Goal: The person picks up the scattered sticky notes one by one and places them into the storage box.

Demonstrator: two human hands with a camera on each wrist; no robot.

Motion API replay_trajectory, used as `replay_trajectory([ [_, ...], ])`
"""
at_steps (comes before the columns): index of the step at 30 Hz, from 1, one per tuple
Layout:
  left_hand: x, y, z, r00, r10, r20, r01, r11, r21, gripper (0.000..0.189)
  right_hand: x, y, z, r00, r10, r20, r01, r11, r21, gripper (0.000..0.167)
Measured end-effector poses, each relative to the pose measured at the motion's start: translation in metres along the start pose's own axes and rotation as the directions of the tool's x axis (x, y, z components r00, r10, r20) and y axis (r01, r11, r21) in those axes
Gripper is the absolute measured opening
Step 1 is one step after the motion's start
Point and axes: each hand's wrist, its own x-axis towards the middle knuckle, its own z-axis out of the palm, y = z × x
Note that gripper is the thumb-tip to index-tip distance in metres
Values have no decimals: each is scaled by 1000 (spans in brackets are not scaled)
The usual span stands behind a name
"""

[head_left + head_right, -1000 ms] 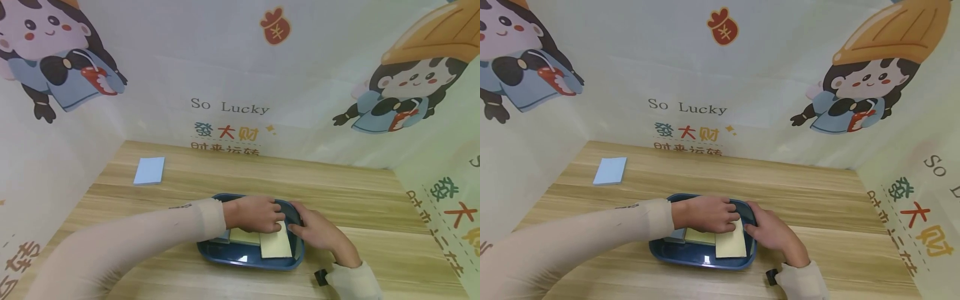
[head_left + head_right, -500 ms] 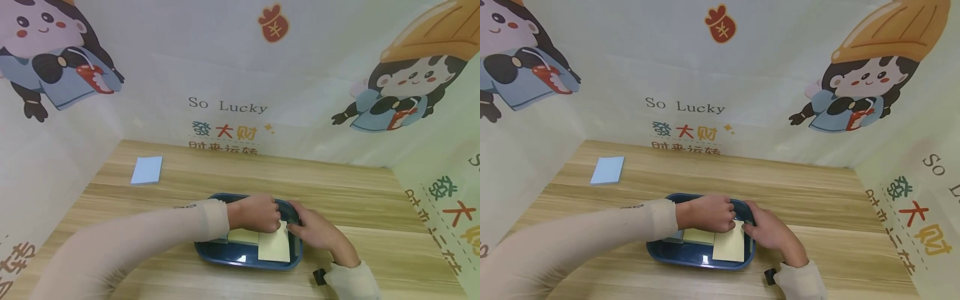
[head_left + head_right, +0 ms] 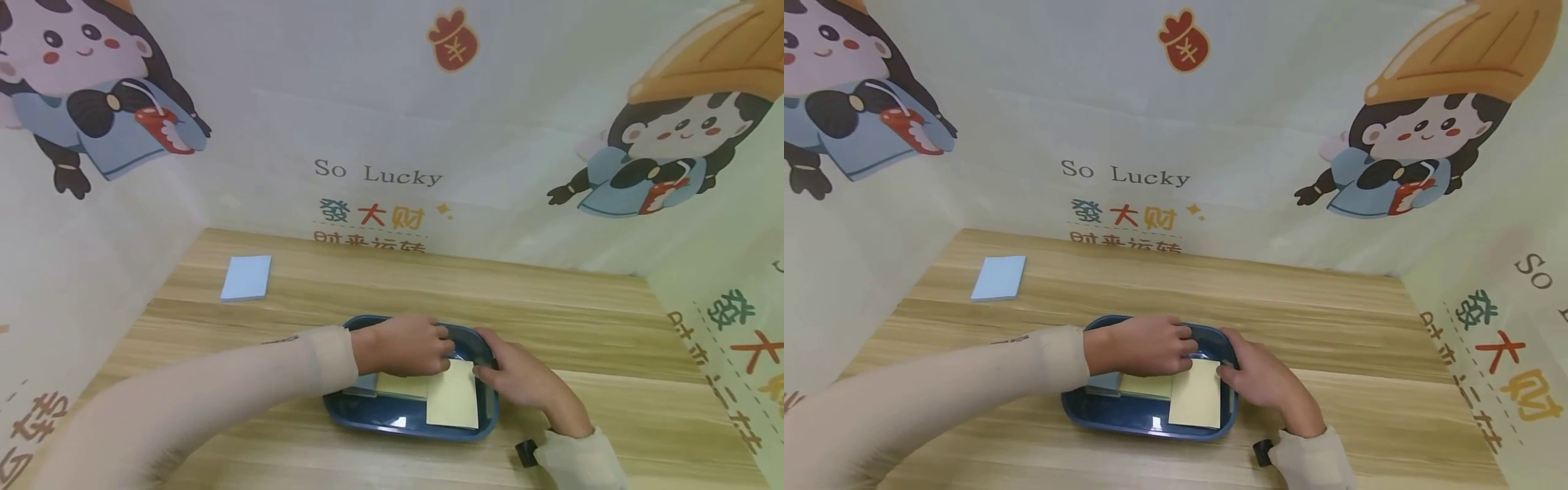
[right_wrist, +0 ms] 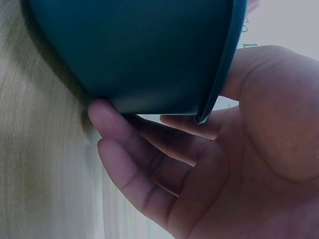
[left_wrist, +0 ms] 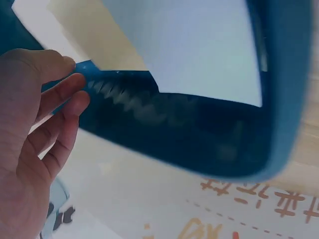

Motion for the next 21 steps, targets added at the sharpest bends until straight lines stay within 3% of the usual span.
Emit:
replay_trajectory([
  [3, -16, -3, -5, 998, -41, -43, 40, 999, -14, 26, -1, 0, -1, 1000, -14, -3, 15, 1000, 11, 59],
  [6, -34, -8, -6, 985, -105, -134, 100, 994, -48, 20, -2, 0, -1, 1000, -20, -9, 20, 1000, 22, 58],
  [11, -67, -12, 1, 934, -230, -274, 190, 968, -166, 17, -2, -1, 0, 1000, -15, -14, 15, 1000, 24, 59],
  [14, -87, -14, 8, 894, -315, -319, 233, 934, -271, 18, -2, -1, 1, 1000, -15, -20, 15, 1000, 15, 59],
  [17, -108, -15, 18, 856, -406, -321, 277, 884, -377, 23, -2, -1, 2, 1000, -12, -20, 12, 1000, 11, 59],
  [21, -138, -16, 35, 816, -521, -249, 368, 801, -471, 33, -1, -2, 3, 1000, 0, -19, 0, 1000, 7, 60],
])
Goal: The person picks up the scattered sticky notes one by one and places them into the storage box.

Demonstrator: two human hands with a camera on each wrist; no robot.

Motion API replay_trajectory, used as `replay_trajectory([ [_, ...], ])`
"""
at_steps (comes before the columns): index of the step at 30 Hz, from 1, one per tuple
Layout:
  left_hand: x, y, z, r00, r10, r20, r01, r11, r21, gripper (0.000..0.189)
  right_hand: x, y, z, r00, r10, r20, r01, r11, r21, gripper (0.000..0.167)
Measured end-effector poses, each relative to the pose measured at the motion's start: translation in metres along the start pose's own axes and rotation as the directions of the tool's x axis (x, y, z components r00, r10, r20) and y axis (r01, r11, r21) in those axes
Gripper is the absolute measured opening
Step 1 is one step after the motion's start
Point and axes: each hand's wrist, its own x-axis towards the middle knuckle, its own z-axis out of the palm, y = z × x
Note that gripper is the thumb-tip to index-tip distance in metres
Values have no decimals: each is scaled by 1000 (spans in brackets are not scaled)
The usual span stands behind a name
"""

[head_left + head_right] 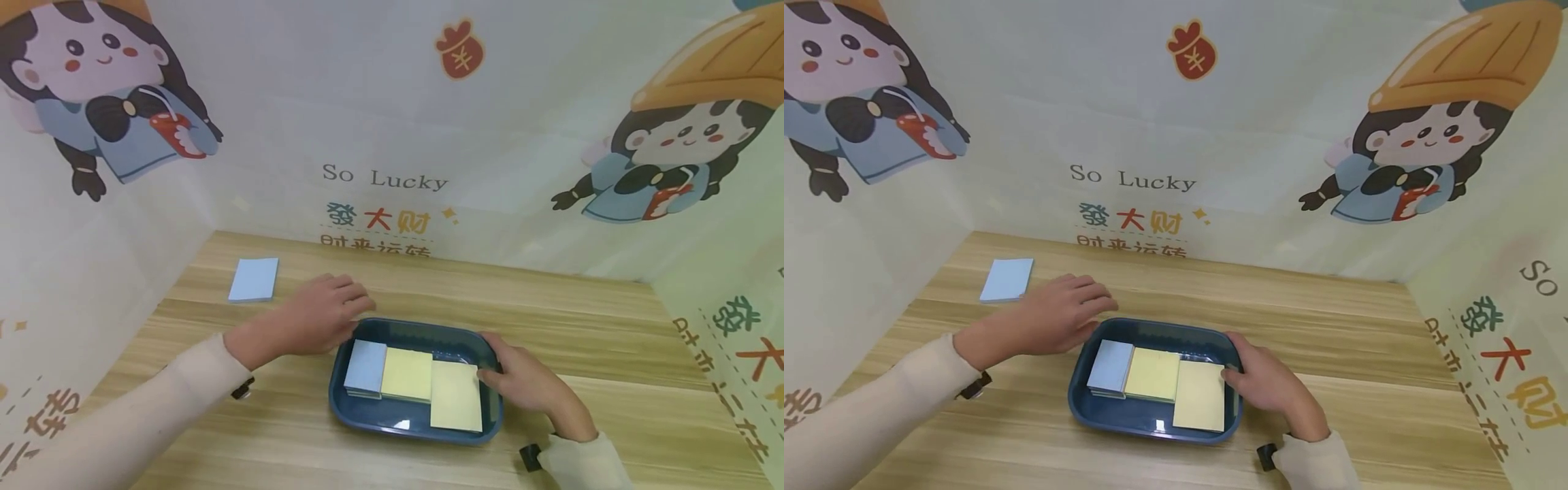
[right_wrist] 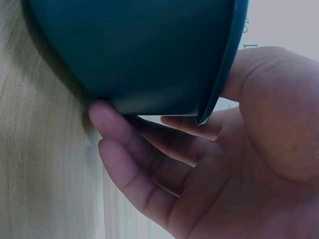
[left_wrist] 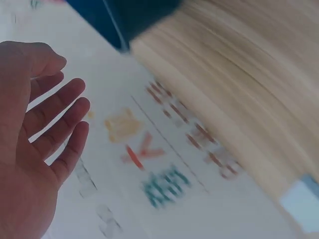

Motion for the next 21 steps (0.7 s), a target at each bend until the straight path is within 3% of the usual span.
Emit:
replay_trajectory([
  [3, -22, -16, 2, 993, -121, 15, 122, 992, -40, 38, 0, -1, -1, 1000, 4, 0, -4, 1000, 3, 60],
  [9, -63, -47, 16, 947, -315, 64, 321, 938, -133, 41, -1, -1, -1, 1000, 5, 5, -5, 1000, 24, 61],
  [14, -88, -70, 32, 909, -394, 133, 412, 897, -158, 41, -2, 1, 0, 1000, 4, 6, -4, 1000, 29, 60],
  [21, -107, -91, 42, 850, -474, 231, 518, 832, -197, 47, 0, 1, 1, 1000, -23, 6, 23, 999, 24, 60],
])
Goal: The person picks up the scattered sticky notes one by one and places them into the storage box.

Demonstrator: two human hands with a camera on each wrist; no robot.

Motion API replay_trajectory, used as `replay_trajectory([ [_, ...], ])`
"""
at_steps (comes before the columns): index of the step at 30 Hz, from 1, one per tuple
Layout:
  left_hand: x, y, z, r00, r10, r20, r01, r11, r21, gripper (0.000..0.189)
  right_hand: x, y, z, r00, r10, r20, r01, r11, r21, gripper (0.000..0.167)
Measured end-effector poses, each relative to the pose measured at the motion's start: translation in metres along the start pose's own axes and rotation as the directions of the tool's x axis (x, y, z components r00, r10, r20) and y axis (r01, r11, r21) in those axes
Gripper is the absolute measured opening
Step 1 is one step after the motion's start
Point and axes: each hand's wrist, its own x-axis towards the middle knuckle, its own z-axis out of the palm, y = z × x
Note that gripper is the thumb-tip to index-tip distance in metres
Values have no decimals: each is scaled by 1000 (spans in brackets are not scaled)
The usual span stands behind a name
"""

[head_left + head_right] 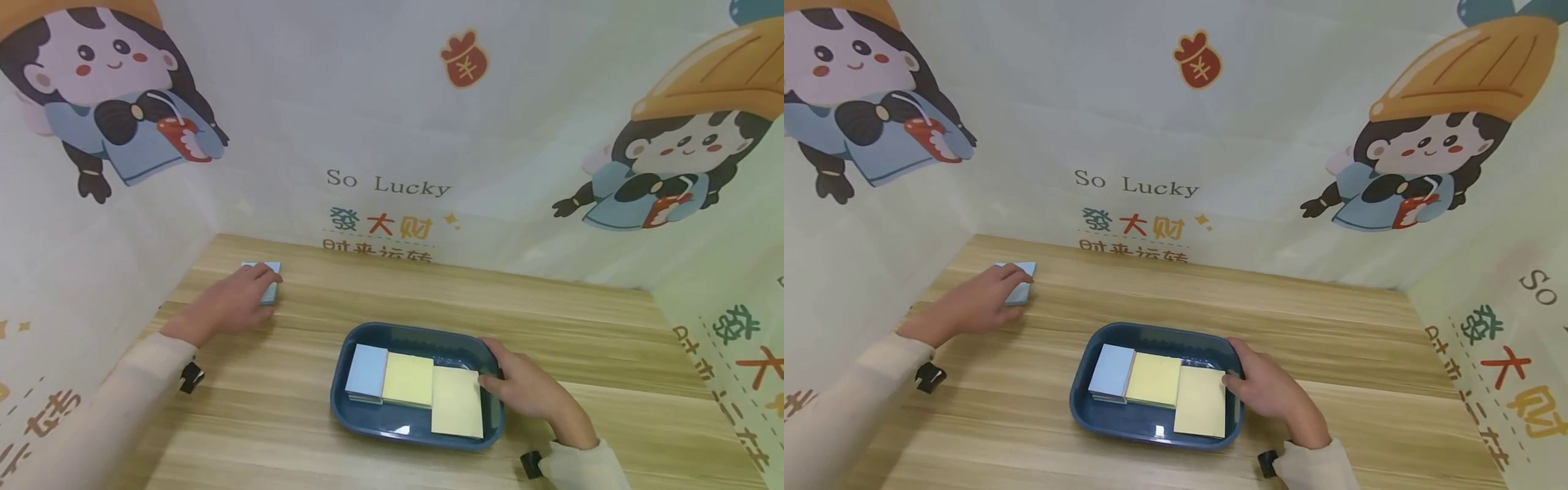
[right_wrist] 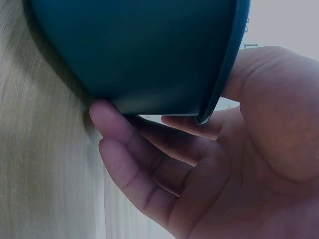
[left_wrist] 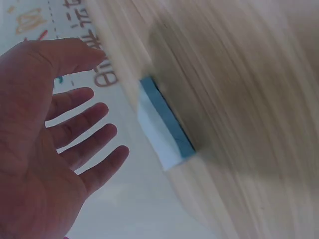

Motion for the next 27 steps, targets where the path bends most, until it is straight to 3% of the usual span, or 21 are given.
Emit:
replay_trajectory([
  [11, 6, -26, 8, 993, -94, 75, 97, 994, -49, 59, -1, -1, -1, 1000, -1, 7, 1, 1000, 8, 60],
  [18, 9, -33, 9, 980, -132, 147, 140, 989, -49, 68, -1, 0, -1, 1000, -7, 4, 7, 1000, 14, 60],
  [24, 14, -37, 8, 977, -138, 163, 147, 988, -45, 70, -1, 1, -1, 1000, 1, 3, -1, 1000, 12, 60],
  [27, 17, -39, 7, 967, -172, 189, 183, 982, -42, 76, -1, 1, -1, 1000, 4, 0, -4, 1000, 4, 60],
])
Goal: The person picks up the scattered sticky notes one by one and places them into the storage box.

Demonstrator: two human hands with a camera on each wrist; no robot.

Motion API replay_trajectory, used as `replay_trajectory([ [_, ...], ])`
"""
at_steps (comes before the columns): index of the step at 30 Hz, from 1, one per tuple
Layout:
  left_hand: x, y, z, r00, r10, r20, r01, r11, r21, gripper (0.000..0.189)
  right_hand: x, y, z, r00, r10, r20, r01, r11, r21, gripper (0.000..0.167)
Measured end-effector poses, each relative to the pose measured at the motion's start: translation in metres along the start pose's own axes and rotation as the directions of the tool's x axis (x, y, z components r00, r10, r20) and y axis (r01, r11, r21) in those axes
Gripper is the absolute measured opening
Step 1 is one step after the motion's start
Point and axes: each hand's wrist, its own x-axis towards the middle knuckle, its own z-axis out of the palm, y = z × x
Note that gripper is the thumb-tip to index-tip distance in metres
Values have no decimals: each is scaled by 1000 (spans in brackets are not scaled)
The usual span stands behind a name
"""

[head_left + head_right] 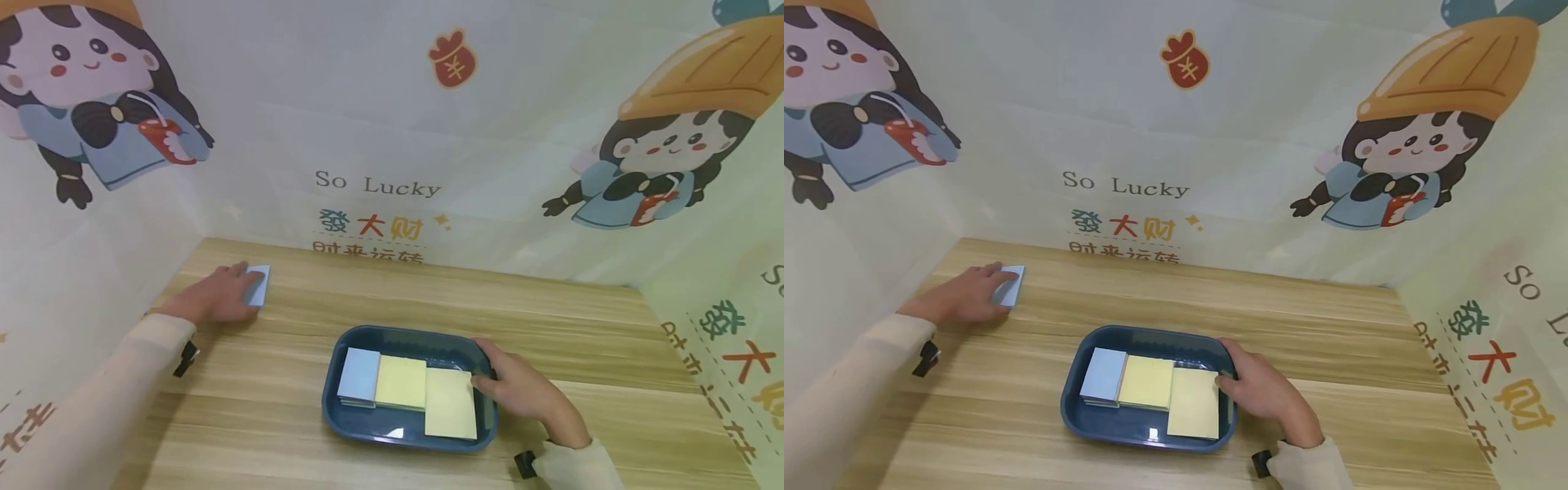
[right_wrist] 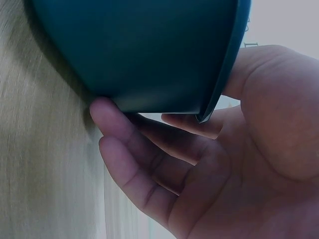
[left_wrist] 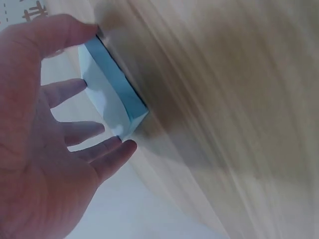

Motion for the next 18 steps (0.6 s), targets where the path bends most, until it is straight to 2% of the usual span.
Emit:
replay_trajectory([
  [3, 4, -2, -2, 998, -42, 36, 42, 999, -4, 82, 0, 0, 0, 1000, 4, -5, -4, 1000, -9, 60],
  [6, 3, -4, -2, 997, -58, 56, 58, 998, 7, 85, 0, -1, 1, 1000, 6, -1, -6, 1000, -12, 60],
  [18, 2, -5, 1, 1000, -19, 17, 19, 999, 50, 90, 0, -1, 0, 1000, 10, -4, -10, 1000, -10, 62],
])
